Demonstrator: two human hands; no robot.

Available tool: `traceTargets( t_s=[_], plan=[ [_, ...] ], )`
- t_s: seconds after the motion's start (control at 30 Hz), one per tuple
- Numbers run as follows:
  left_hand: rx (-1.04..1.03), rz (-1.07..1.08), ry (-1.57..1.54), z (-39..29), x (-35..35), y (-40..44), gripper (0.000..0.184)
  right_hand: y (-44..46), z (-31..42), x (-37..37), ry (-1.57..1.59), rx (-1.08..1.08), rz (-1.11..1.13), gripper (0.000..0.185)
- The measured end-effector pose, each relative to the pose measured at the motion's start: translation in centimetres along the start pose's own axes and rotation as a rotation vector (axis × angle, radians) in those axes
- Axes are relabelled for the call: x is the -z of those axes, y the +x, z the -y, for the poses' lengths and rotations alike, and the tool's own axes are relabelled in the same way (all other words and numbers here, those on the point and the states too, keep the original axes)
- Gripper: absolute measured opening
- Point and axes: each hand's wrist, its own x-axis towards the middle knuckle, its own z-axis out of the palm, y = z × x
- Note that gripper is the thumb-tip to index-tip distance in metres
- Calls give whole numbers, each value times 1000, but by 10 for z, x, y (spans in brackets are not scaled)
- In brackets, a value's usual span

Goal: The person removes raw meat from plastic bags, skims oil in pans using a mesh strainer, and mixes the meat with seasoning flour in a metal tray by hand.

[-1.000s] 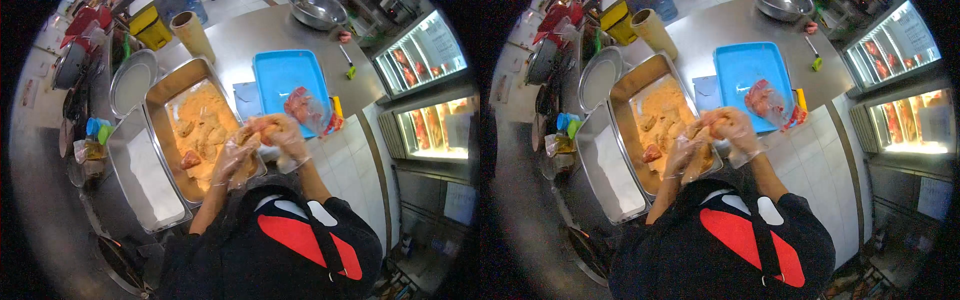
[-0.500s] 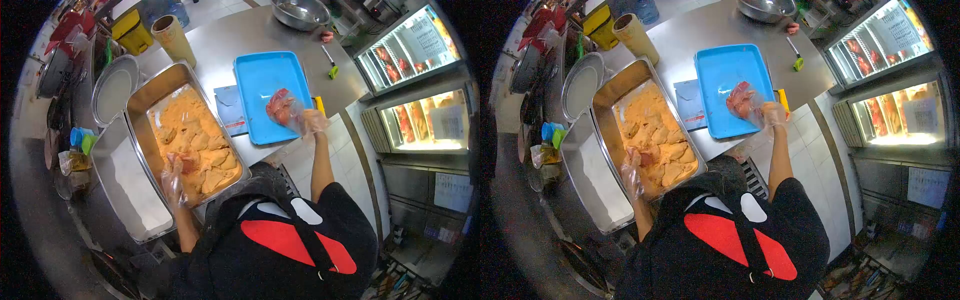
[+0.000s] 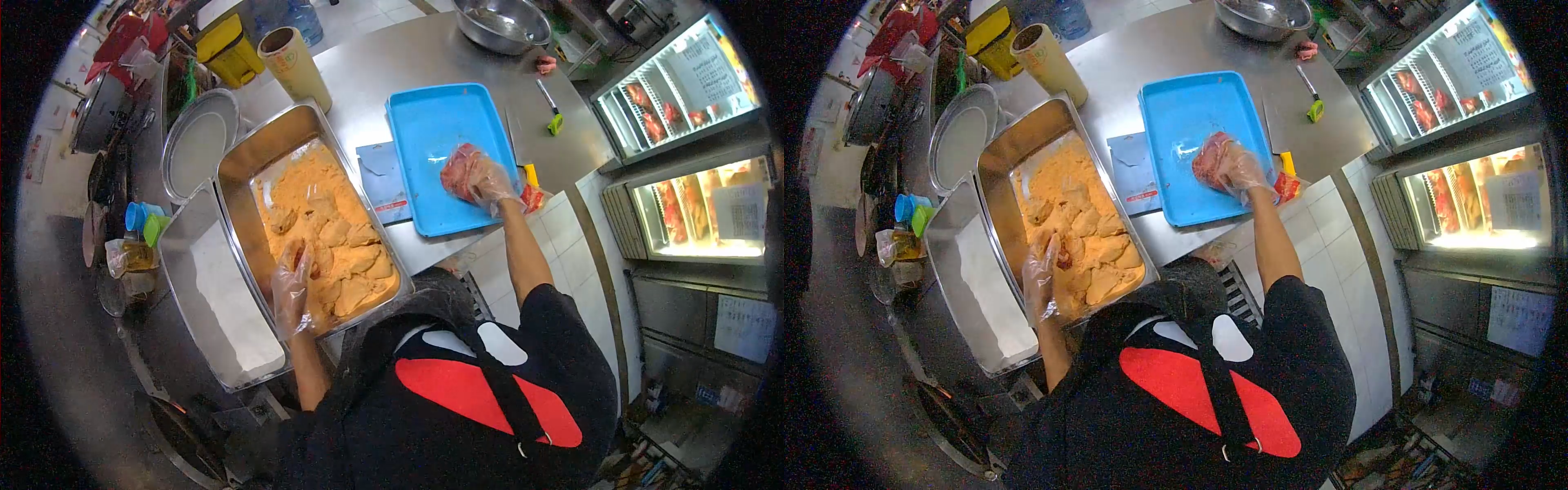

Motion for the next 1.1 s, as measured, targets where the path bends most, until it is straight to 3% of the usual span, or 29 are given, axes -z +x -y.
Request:
traceTargets(
  t_s=[0.1,0.13,0.2,0.27,0.33,0.43,0.63,0.73,0.8,0.83,0.93,1.0,1.03,1.07,1.1],
  plan=[
    [20,2,64,1,-2,5,43,-25,82,64,-21,-167,78,31],
    [78,20,82,0,0,7,41,-25,84,54,-6,-168,3,31],
    [-3,-28,-39,26,-8,10,40,-32,76,26,20,-182,-140,32],
    [49,-4,-14,10,-8,5,41,-31,63,19,-183,238,-369,34],
    [31,-7,21,12,-4,6,42,-30,55,6,-254,305,-374,34],
    [-90,-47,75,34,2,15,41,-25,32,-29,-193,-16,-165,33],
    [-164,-109,121,26,15,1,38,-44,0,-17,-308,-73,-125,35],
    [-123,-110,64,32,16,0,38,-59,29,44,-76,-322,-169,41],
    [-91,-87,17,24,15,-2,38,-77,57,84,292,-639,-309,46],
    [-62,-73,-11,14,15,-7,37,-76,41,76,382,-646,-342,44],
    [-20,-39,-91,-15,12,-13,37,-86,81,121,582,-657,-382,38],
    [-73,-48,-106,-9,13,-7,37,-74,43,82,503,-516,-402,33],
    [-168,-63,-32,43,14,14,37,-61,30,68,473,-429,-412,31],
    [-261,-85,43,95,14,34,38,-55,32,72,638,-432,-361,28],
    [-304,-108,31,101,15,36,37,-51,41,81,798,-431,-302,26]
  ],
)
